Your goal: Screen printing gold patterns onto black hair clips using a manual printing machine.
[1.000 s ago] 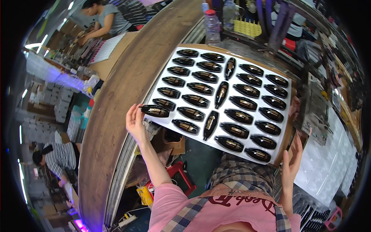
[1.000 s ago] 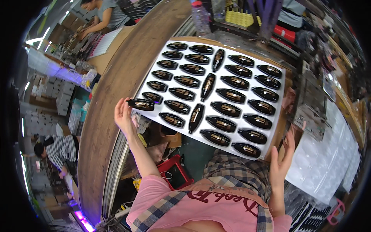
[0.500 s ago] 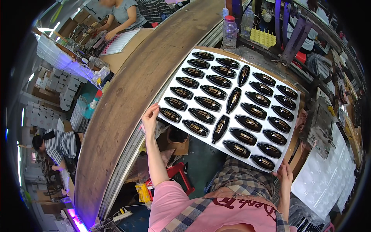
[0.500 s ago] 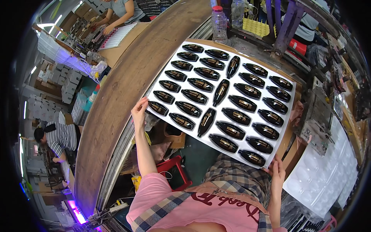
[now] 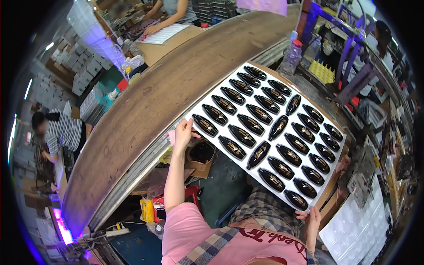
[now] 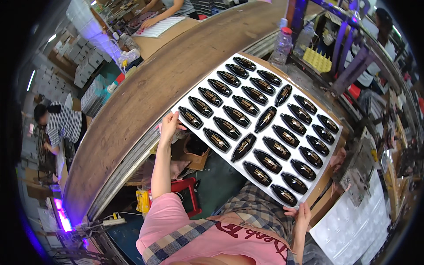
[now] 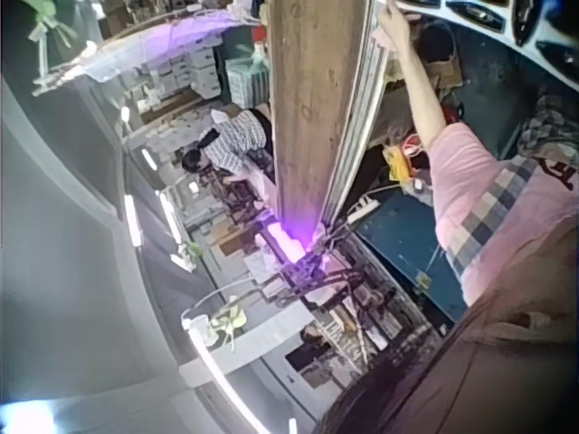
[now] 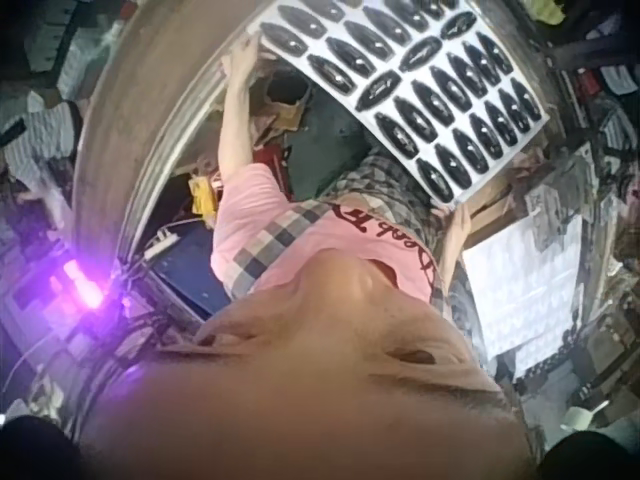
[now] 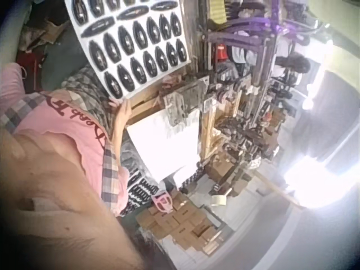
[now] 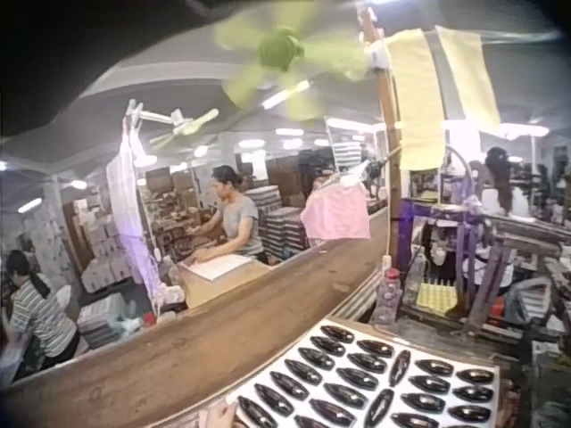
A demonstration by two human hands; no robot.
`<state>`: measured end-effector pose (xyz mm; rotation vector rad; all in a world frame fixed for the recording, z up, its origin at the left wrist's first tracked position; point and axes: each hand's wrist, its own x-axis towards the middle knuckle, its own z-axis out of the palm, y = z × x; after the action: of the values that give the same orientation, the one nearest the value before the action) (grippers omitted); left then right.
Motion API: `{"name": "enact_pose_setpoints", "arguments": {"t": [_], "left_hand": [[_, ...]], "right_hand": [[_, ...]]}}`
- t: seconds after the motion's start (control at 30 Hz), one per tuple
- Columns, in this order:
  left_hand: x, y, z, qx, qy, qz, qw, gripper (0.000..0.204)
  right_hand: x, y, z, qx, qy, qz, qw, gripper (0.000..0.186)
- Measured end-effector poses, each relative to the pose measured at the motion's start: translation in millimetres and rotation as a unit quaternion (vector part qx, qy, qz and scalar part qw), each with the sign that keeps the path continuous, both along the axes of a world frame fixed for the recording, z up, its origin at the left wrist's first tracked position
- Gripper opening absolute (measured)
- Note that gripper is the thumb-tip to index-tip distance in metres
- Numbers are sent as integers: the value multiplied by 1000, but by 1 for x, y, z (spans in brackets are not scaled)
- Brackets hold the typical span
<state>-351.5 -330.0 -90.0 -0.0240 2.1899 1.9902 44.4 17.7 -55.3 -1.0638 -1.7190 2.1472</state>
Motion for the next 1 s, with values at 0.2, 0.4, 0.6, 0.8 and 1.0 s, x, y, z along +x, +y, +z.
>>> {"name": "enact_pose_setpoints", "arguments": {"t": [0.2,0.4,0.6,0.8,1.0], "left_hand": [[-11,-33,16,45,34,34,998,31],[-23,-112,16,60,44,129,989,31],[-16,-183,14,66,46,213,974,31],[19,-256,2,90,39,296,950,30],[67,-307,-2,115,29,378,918,32]], "right_hand": [[-45,-11,-2,-42,44,28,998,36],[-118,-33,-6,-70,58,135,987,35],[-189,-57,-9,-65,76,227,969,35],[-260,-84,-11,-69,71,322,942,35],[-324,-122,-11,-85,54,411,906,36]]}}
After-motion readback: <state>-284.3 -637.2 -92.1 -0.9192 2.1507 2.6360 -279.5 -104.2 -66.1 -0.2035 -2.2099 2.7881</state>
